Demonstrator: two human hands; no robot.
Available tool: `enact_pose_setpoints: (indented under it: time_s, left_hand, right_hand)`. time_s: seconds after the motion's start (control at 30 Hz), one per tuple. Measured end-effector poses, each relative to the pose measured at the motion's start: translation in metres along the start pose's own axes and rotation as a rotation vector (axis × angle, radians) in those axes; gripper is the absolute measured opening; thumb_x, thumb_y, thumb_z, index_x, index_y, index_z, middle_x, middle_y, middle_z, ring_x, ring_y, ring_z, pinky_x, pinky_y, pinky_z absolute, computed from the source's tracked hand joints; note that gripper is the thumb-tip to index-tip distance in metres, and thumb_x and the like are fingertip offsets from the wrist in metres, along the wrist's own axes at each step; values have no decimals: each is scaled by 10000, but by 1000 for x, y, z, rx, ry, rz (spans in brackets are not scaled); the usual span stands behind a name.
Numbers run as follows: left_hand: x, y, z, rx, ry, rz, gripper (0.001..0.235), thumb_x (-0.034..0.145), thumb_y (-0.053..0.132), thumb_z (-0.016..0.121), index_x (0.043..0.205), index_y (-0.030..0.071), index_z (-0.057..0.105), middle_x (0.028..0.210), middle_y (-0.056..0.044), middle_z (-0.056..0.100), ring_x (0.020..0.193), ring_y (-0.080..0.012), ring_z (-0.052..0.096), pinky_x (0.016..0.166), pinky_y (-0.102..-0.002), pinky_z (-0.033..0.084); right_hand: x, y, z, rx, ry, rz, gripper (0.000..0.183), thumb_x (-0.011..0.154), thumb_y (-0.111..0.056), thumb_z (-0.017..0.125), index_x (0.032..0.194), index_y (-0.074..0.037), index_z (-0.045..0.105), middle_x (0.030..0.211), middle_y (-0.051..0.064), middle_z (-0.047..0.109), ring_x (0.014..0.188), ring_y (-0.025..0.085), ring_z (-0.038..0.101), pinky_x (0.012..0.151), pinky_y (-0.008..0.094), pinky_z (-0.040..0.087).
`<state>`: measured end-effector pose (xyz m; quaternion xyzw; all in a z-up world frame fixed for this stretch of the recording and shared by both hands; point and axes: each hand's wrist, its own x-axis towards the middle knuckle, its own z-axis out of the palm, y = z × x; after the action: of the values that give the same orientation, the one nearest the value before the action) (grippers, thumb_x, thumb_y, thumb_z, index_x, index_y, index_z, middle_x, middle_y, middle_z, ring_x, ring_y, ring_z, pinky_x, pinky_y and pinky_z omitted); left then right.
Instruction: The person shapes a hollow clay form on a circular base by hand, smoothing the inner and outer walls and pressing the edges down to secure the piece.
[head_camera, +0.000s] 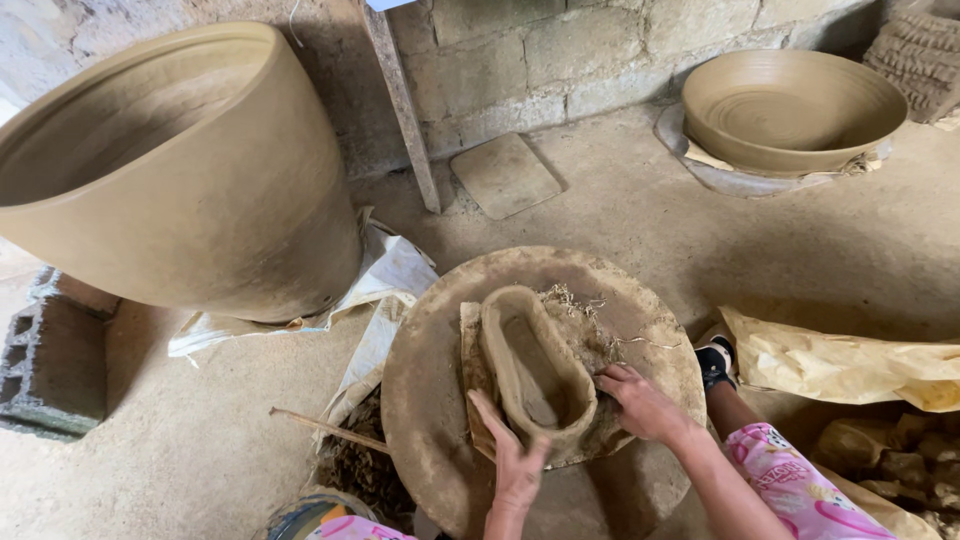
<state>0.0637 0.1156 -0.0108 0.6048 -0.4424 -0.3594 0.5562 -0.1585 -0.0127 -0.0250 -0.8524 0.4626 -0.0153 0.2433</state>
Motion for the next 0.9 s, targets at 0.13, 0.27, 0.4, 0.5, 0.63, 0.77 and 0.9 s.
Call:
enact_pose_setpoints:
  time_s: [0.13,0.27,0.4,0.5,0.63,0.77,0.9]
  left_hand:
    - [-8,2,5,324,-100,68,1600,535,355,998,1556,72,-202,1661,-268,-110,1538,-427,46,1232,-486,133]
    - [-9,-8,14,402,-25,167,1482,648,249,996,1586,56,-135,1667,-285,-34,1548,-442,112,1255,-483,190]
    - [-9,7,16,412,-61,47,1524,623,259,990,1579,90,-185,1677,-243,-107,1548,-393,56,1249,-490,141]
    - [-10,18,6,368,-12,54,1431,671,356,887,1581,104,-189,1686,-220,-148,1546,-371,18,1238,-511,91]
    - [-7,35,14,303,144,215,909,966,491,503,1601,46,28,1691,-243,73,1565,-385,155,1223,-548,172]
    - [14,70,35,641,-169,117,661,1086,454,387,1641,130,233,1673,-242,226,1534,-437,217,1211,-573,214]
    - [45,80,48,471,-405,-310,694,978,602,320,1401,54,375,1338,-183,545,1068,-345,711,973,-487,529]
  right_hand:
    - [-13,-21,-5,-72,148,-43,703,692,35,674,1376,-61,539,1445,124,473,1363,377,412,1126,557,353]
    - [-33,-46,-9,-65,226,66,338,892,-185,675,1219,-124,611,1185,62,575,1184,322,512,988,542,431]
    - [-66,-60,-15,-203,-19,148,332,931,-214,621,1261,-246,606,1261,-7,538,1239,254,462,1017,495,391]
    - [-94,-47,0,111,419,117,318,833,-246,731,1137,-155,742,1237,45,648,1164,318,527,905,544,376]
    - [-94,-13,26,1033,514,425,319,927,-283,751,814,12,796,845,124,763,773,218,664,729,360,536]
    - [-71,-8,9,1446,472,546,245,828,-180,827,800,59,780,782,177,733,572,208,559,489,326,433]
    - [-56,-27,-12,1790,506,404,201,736,-100,845,858,-41,697,728,140,702,577,301,702,491,445,633]
